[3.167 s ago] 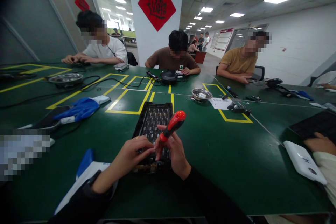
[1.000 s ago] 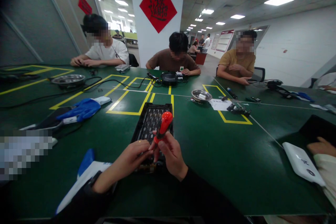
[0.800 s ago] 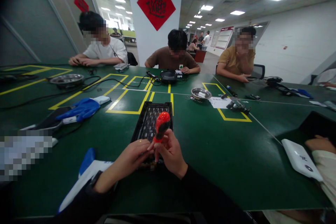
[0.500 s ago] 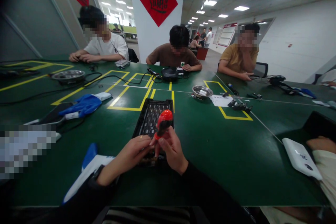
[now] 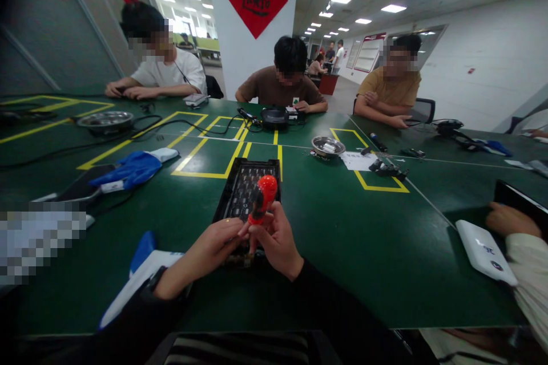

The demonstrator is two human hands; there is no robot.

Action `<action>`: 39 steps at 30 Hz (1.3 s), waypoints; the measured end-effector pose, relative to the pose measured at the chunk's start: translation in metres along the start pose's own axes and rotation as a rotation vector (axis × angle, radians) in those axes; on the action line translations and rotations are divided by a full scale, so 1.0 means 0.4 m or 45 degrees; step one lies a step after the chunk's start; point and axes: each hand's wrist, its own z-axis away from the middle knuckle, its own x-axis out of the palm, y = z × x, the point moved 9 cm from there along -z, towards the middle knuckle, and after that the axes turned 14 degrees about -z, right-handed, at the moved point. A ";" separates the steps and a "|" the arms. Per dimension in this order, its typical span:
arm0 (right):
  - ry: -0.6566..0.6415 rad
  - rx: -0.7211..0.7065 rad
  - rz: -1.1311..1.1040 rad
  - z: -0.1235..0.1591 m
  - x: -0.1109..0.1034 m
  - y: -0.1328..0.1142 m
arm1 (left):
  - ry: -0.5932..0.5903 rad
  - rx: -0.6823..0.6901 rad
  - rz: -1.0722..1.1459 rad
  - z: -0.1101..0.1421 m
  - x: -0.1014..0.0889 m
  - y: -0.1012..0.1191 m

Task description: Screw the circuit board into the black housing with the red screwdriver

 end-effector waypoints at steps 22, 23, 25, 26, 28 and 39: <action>0.053 -0.010 0.045 -0.001 -0.007 0.003 | 0.039 0.047 -0.106 0.001 -0.011 0.009; 0.045 -0.013 0.047 -0.001 -0.005 0.001 | 0.042 0.046 -0.119 0.001 -0.013 0.010; 0.030 -0.016 0.059 -0.001 -0.002 -0.002 | 0.059 0.045 -0.139 -0.001 -0.017 0.011; 0.024 -0.016 0.065 0.000 -0.001 -0.004 | 0.064 0.044 -0.144 -0.001 -0.018 0.011; 0.015 -0.012 0.075 0.000 0.000 -0.005 | 0.069 0.050 -0.145 -0.002 -0.018 0.012; 0.072 0.048 0.102 0.001 -0.006 -0.007 | 0.070 0.012 -0.115 -0.003 -0.021 0.008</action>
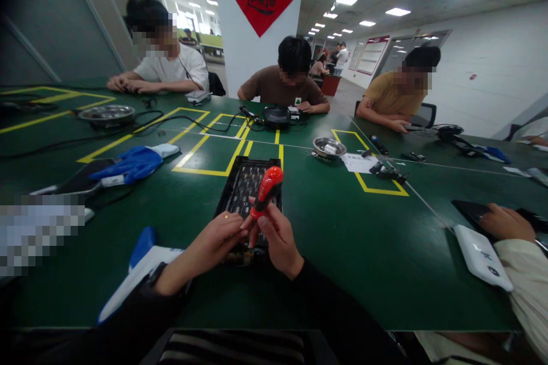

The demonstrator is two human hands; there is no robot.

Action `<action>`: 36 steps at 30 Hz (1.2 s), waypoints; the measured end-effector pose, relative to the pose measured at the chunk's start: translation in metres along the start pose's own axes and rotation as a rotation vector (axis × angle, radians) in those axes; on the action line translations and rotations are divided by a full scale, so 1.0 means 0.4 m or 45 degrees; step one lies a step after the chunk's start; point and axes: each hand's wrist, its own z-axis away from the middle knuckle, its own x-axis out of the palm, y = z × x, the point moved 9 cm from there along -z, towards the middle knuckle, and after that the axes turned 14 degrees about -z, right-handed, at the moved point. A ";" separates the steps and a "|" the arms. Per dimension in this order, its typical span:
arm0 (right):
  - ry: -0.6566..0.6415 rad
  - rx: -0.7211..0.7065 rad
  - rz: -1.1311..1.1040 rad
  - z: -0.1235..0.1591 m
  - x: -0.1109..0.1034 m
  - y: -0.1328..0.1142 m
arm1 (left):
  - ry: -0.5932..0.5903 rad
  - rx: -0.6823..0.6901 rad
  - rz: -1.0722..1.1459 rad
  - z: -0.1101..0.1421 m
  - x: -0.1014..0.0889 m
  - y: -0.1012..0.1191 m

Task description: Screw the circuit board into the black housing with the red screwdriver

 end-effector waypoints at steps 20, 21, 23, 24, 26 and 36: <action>-0.017 -0.014 -0.076 0.000 0.001 -0.001 | 0.014 0.018 -0.024 -0.001 0.002 -0.001; -0.023 -0.015 -0.069 0.000 0.001 0.000 | 0.013 0.026 -0.016 -0.001 0.003 0.001; -0.046 -0.019 -0.059 -0.001 0.002 0.004 | 0.018 0.046 -0.001 0.001 0.002 0.005; -0.055 -0.023 -0.056 -0.002 0.002 0.006 | 0.022 0.055 0.002 0.001 0.002 0.006; -0.065 -0.029 -0.055 -0.002 0.001 0.009 | 0.034 0.070 -0.001 0.002 0.002 0.006; -0.072 -0.048 -0.106 -0.006 0.006 0.012 | 0.008 0.042 0.021 0.002 0.008 -0.001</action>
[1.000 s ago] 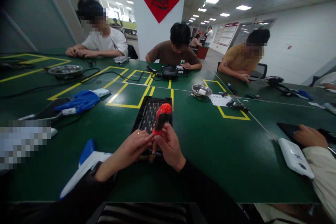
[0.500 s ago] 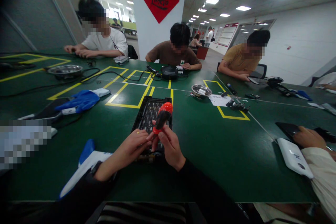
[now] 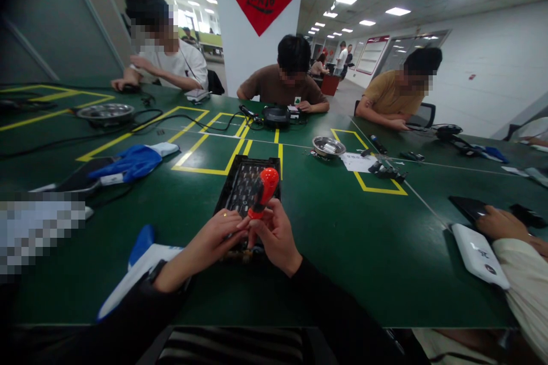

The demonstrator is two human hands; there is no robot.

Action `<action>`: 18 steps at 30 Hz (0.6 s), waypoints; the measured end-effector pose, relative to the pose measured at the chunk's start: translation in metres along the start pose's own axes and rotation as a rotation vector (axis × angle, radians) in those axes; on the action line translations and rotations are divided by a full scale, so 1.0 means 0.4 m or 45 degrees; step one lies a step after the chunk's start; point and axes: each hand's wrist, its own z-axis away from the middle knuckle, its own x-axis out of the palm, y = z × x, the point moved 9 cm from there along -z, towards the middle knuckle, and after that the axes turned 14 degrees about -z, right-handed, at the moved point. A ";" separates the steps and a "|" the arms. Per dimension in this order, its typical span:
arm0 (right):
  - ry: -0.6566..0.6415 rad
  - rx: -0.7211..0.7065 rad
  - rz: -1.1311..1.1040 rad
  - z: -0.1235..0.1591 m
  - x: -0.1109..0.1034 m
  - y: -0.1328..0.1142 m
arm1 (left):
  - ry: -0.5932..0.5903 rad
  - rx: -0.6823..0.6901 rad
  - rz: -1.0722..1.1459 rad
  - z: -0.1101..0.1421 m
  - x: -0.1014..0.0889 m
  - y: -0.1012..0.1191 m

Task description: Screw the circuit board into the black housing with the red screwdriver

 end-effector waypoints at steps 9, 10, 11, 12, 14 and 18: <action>0.000 0.041 0.050 0.005 0.004 -0.009 | 0.002 -0.011 -0.002 0.000 0.000 -0.001; 0.010 0.049 0.055 0.006 0.003 -0.011 | 0.001 -0.013 -0.005 0.000 0.000 -0.001; 0.017 0.054 0.060 0.006 0.002 -0.012 | 0.004 -0.012 -0.007 0.000 -0.001 -0.001; 0.020 0.057 0.064 0.006 0.002 -0.013 | 0.006 -0.010 -0.007 0.000 -0.001 -0.001; 0.017 0.053 0.058 0.005 0.002 -0.013 | 0.005 -0.007 -0.005 0.000 -0.001 0.000; -0.003 0.020 0.015 0.002 0.004 -0.009 | 0.007 -0.002 0.004 0.000 -0.002 0.001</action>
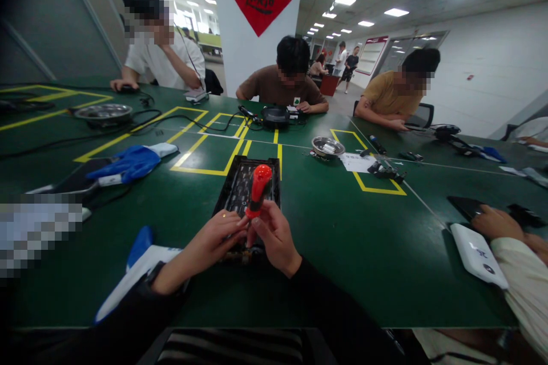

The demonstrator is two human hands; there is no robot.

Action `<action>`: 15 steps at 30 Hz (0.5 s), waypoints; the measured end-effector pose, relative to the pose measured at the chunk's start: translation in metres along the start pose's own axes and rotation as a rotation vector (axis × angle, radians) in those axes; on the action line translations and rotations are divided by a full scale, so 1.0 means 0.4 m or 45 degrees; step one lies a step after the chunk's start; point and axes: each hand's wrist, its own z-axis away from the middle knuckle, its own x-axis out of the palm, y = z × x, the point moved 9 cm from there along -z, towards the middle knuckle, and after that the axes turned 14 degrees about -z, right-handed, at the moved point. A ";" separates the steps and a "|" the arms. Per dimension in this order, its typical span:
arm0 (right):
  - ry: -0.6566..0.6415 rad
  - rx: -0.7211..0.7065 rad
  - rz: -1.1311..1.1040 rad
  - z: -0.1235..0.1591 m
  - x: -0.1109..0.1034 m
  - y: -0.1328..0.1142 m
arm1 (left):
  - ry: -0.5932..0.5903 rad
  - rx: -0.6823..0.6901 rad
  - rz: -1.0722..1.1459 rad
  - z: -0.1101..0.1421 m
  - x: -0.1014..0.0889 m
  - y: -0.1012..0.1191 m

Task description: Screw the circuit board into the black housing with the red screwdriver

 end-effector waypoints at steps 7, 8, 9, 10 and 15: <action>0.008 -0.007 -0.015 -0.002 0.000 0.004 | 0.014 -0.002 -0.010 -0.001 -0.004 0.000; 0.016 -0.004 -0.012 -0.002 -0.001 0.005 | 0.006 -0.005 -0.014 -0.001 -0.003 0.000; 0.025 -0.003 -0.012 -0.002 -0.003 0.006 | 0.000 -0.008 -0.017 -0.001 -0.002 0.000; 0.033 0.000 -0.011 -0.001 -0.004 0.007 | -0.004 -0.010 -0.019 -0.001 -0.002 0.000; 0.019 0.018 -0.019 0.003 -0.003 0.003 | 0.015 -0.006 -0.017 -0.001 -0.002 0.002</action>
